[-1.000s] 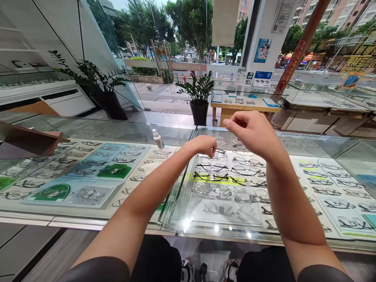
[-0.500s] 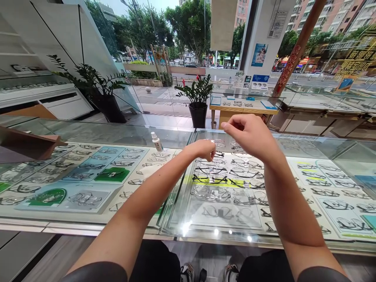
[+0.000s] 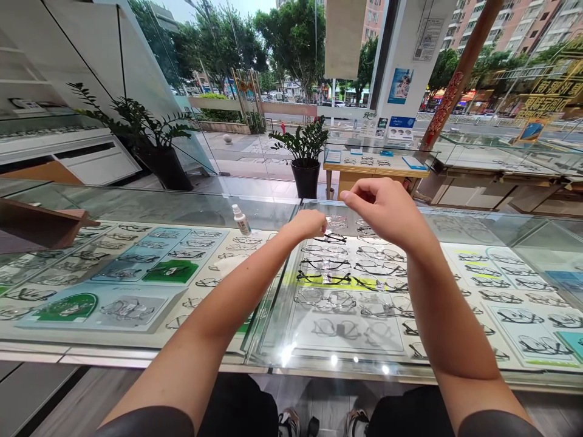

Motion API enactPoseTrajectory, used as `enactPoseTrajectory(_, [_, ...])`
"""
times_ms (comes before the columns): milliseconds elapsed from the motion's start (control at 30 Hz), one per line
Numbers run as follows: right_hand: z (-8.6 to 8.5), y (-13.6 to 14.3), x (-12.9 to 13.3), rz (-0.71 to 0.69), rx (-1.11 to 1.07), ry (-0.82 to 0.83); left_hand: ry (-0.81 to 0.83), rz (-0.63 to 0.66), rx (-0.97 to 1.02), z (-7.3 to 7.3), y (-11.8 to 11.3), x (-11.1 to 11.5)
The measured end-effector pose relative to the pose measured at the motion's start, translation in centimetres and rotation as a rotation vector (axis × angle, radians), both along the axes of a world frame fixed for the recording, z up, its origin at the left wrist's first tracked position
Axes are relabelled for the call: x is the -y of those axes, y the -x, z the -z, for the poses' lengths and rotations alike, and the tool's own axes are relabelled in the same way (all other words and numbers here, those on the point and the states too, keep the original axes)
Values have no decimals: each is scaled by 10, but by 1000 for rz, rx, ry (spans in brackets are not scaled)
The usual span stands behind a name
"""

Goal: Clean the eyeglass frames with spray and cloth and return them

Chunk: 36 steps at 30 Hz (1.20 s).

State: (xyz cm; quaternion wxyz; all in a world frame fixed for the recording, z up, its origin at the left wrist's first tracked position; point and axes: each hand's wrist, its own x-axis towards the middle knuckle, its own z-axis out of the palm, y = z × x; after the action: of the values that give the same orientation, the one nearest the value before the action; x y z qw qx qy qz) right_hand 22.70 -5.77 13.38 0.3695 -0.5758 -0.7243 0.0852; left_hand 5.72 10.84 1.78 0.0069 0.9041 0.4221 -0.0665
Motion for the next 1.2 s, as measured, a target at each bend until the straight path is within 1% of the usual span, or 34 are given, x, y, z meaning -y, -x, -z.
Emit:
enactPoseTrajectory(333, [0,2,0,-4,18,-1,11,52,41,7,-4,-4])
enactPoseTrajectory(400, [0,1,0,-9,20,3,14,64,51,4,-2,-4])
enactPoseTrajectory(500, [1,0,0,-25,24,20,21,77,100,-7,3,-1])
enactPoseTrajectory(567, [1,-1,0,-31,28,38,29,66,208,-18,8,2])
enactPoseTrajectory(633, [1,-2,-1,-38,27,78,30,47,395,-30,11,7])
enactPoseTrajectory(700, [2,-2,-3,-49,26,115,14,39,640,-42,13,13])
enactPoseTrajectory(767, [3,-2,-5,-55,30,125,33,41,926,-54,14,20])
enactPoseTrajectory(833, [5,-2,-8,-52,19,108,136,43,1200,-65,14,28])
enactPoseTrajectory(900, [7,0,-12,-56,-23,87,302,45,1380,-75,14,38])
enactPoseTrajectory(967, [9,2,-15,-84,-77,60,447,50,1448,-82,16,47])
enactPoseTrajectory(1033, [11,3,-18,-122,-122,26,545,62,1453,-85,17,53])
enactPoseTrajectory(1100, [13,2,-20,-137,-147,-5,611,71,1448,-87,19,55])
enactPoseTrajectory(1200, [15,0,-23,-75,-163,-30,664,49,1445,-86,21,54])
